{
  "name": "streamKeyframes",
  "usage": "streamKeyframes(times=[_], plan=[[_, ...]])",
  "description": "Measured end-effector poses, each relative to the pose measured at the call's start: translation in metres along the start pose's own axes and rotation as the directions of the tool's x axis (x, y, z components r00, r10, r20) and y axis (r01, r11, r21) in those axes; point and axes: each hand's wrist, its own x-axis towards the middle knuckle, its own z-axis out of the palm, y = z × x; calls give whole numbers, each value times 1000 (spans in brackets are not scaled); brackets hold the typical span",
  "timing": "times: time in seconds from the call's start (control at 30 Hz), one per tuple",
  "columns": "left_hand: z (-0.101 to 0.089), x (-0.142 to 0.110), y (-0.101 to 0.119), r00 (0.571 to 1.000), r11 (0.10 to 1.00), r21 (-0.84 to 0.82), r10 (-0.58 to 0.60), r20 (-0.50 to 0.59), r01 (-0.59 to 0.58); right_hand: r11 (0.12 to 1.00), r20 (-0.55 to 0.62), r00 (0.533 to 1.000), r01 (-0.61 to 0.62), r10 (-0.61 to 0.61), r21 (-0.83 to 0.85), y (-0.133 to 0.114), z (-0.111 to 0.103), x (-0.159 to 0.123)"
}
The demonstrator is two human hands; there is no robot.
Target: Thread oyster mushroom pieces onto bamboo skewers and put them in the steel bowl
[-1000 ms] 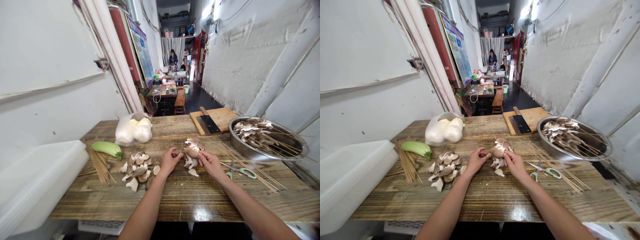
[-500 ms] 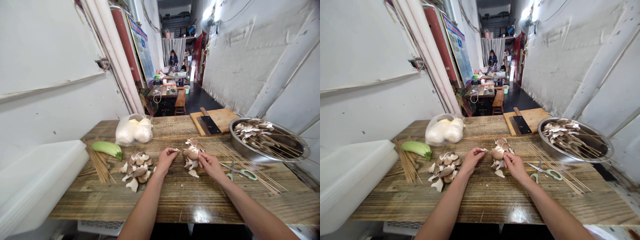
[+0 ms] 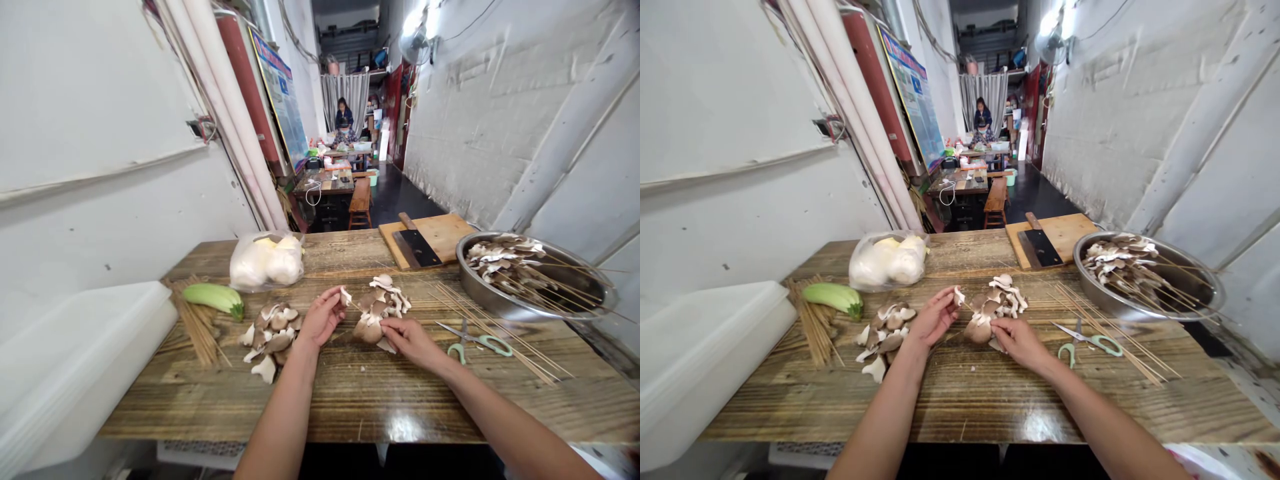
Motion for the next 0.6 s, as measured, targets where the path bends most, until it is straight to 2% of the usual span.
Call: streamKeyframes(times=[0.23, 0.43, 0.6], plan=[[-1, 2, 1, 999, 1000, 2, 5, -33, -5, 999, 50, 999, 9, -11, 43, -5, 2, -1], [3, -5, 4, 995, 999, 36, 8, 96, -11, 1000, -8, 1000, -6, 6, 28, -3, 2, -1], [0, -2, 3, 998, 999, 28, 40, 46, -41, 1000, -49, 999, 21, -21, 3, -3, 1, -1]])
